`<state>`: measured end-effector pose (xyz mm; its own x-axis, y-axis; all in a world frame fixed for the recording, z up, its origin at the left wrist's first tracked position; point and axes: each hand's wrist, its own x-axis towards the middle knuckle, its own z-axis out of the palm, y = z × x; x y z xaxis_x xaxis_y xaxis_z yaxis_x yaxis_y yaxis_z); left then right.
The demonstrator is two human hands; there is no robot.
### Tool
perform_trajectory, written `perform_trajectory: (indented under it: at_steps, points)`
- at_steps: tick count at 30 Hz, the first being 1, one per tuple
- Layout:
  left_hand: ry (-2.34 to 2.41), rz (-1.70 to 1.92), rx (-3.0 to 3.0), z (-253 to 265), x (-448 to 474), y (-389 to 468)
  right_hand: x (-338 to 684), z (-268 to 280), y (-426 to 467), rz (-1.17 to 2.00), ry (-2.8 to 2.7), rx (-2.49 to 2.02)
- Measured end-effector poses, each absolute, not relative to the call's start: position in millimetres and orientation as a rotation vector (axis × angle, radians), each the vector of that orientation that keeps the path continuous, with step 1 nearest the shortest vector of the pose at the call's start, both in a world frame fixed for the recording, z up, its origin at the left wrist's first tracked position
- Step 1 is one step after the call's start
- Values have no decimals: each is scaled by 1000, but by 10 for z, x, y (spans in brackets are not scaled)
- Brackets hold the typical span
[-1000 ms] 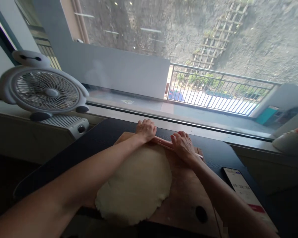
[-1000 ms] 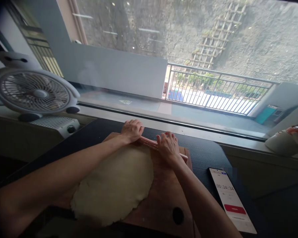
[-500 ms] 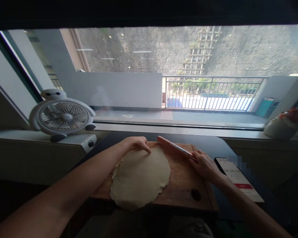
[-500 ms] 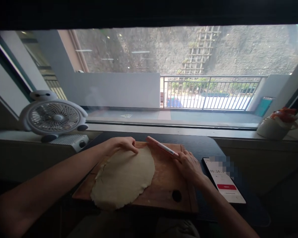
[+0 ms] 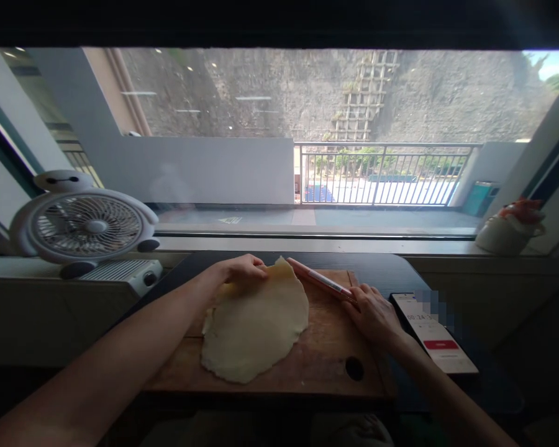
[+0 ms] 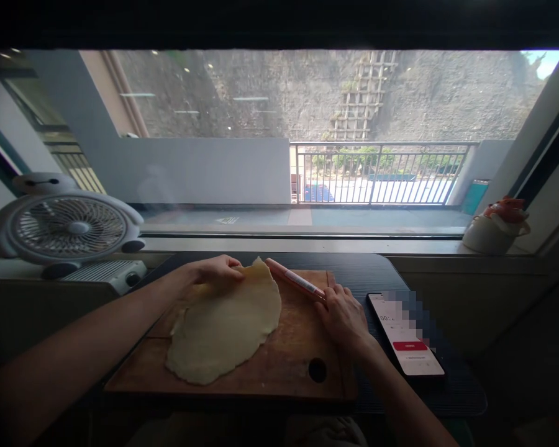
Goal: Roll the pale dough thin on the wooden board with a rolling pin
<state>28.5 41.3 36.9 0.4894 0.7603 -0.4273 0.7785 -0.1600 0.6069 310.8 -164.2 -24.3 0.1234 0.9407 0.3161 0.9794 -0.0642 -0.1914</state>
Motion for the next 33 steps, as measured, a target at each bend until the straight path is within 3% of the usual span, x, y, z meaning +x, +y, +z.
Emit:
perform_trajectory:
  at_steps: [7, 11, 14, 18, 26, 33]
  points:
    - [1535, -118, 1900, 432, -249, 418, 3047, -187, -1710, 23, -1887, -1888]
    - [1710, 102, 2131, 563, -187, 389, 2757, -145, -1721, 40, -2074, -1739]
    - [1551, 275, 2383, 422, 88, 235, 2520, -111, -1737, 57, -2187, -1698]
    - [1220, 189, 2794, 51, 374, -2, 2396, -123, -1690, -4, -2180, -1744]
    - [1530, 475, 2782, 49, 934, 513, 2737, -140, -1036, -158, -2038, -2011]
    - [1100, 345, 3005, -57, 174, -136, 2462, -294, -1680, -157, -2301, -1706]
